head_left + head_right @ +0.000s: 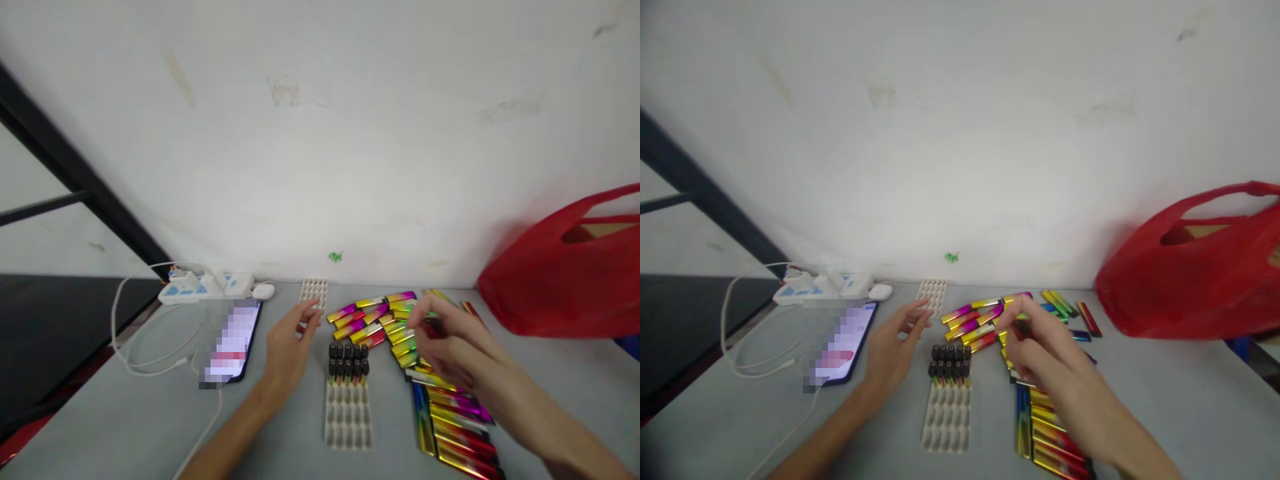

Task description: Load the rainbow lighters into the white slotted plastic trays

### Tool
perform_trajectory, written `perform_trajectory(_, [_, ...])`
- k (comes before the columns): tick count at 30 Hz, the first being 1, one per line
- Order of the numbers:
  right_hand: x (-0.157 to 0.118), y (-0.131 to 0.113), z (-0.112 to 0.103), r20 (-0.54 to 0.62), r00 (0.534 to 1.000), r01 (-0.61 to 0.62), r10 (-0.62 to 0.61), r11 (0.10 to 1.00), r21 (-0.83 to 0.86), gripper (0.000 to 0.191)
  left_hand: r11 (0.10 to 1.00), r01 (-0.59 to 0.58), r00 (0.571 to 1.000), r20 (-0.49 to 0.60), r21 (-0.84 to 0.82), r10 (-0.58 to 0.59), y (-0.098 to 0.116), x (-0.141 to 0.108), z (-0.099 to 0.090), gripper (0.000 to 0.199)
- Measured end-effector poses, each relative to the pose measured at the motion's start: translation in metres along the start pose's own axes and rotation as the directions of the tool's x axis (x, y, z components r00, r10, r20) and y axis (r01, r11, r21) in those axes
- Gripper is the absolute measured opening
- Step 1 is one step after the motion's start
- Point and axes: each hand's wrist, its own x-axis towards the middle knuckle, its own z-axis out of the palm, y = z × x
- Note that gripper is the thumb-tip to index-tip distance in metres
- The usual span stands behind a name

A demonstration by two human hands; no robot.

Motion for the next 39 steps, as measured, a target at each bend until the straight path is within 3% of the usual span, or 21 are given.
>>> perform_trajectory(3, [0.036, -0.002, 0.035, 0.103, 0.991, -0.105, 0.088, 0.98, 0.168, 0.027, 0.999, 0.006, 1.0, 0.005, 0.048, -0.006, 0.001, 0.001, -0.004, 0.028])
perform_trajectory(5, [0.043, 0.008, 0.051, 0.14, 0.988, -0.098, 0.068, 0.972, 0.214, 0.043, 0.998, -0.01, 1.0, 0.024, 0.064, 0.008, 0.003, 0.002, -0.007, 0.032])
perform_trajectory(7, [0.042, 0.021, 0.058, 0.149, 0.988, -0.087, 0.052, 0.967, 0.238, 0.046, 0.997, -0.017, 0.999, 0.043, 0.076, 0.014, 0.004, 0.002, -0.009, 0.036])
perform_trajectory(10, [0.039, 0.037, 0.057, 0.086, 0.993, -0.103, 0.083, 0.959, 0.264, 0.044, 0.995, -0.031, 0.998, 0.062, 0.095, 0.025, 0.006, 0.001, -0.01, 0.035])
perform_trajectory(13, [0.043, 0.043, 0.051, 0.039, 0.985, -0.172, 0.169, 0.918, 0.358, 0.058, 0.987, -0.081, 0.987, 0.15, 0.141, 0.06, 0.008, 0.003, -0.013, 0.036])
perform_trajectory(19, [0.05, 0.043, 0.04, 0.195, 0.97, -0.236, 0.148, 0.782, 0.578, 0.069, 0.924, -0.218, 0.872, 0.487, 0.315, 0.04, 0.003, 0.02, -0.036, 0.034])
perform_trajectory(23, [0.046, 0.044, 0.043, 0.241, 0.965, -0.237, 0.106, 0.751, 0.617, 0.068, 0.934, -0.117, 0.723, 0.674, 0.338, -0.153, 0.003, 0.026, -0.055, 0.022])
perform_trajectory(25, [0.044, 0.044, 0.046, 0.233, 0.969, -0.218, 0.088, 0.753, 0.621, 0.067, 0.931, -0.025, 0.623, 0.734, 0.364, -0.27, 0.01, 0.024, -0.061, 0.016])
perform_trajectory(27, [0.043, 0.043, 0.05, 0.226, 0.971, -0.206, 0.081, 0.764, 0.611, 0.066, 0.921, 0.099, 0.448, 0.809, 0.377, -0.38, 0.019, 0.019, -0.063, 0.017])
perform_trajectory(28, [0.043, 0.043, 0.051, 0.23, 0.97, -0.209, 0.084, 0.77, 0.603, 0.066, 0.915, 0.137, 0.355, 0.844, 0.379, -0.402, 0.023, 0.017, -0.062, 0.028])
perform_trajectory(30, [0.043, 0.041, 0.052, 0.243, 0.965, -0.225, 0.095, 0.776, 0.589, 0.066, 0.907, 0.182, 0.226, 0.882, 0.379, -0.414, 0.029, 0.012, -0.057, 0.047])
perform_trajectory(32, [0.043, 0.041, 0.052, 0.254, 0.962, -0.236, 0.101, 0.78, 0.58, 0.067, 0.887, 0.258, 0.159, 0.889, 0.382, -0.429, 0.029, 0.006, -0.047, 0.052])
perform_trajectory(35, [0.042, 0.041, 0.052, 0.251, 0.963, -0.232, 0.101, 0.785, 0.574, 0.066, 0.842, 0.435, 0.094, 0.914, 0.32, -0.395, 0.022, -0.003, -0.031, 0.046])
perform_trajectory(39, [0.041, 0.041, 0.052, 0.237, 0.965, -0.23, 0.111, 0.79, 0.568, 0.065, 0.802, 0.536, 0.065, 0.933, 0.266, -0.353, 0.015, -0.008, -0.022, 0.048])
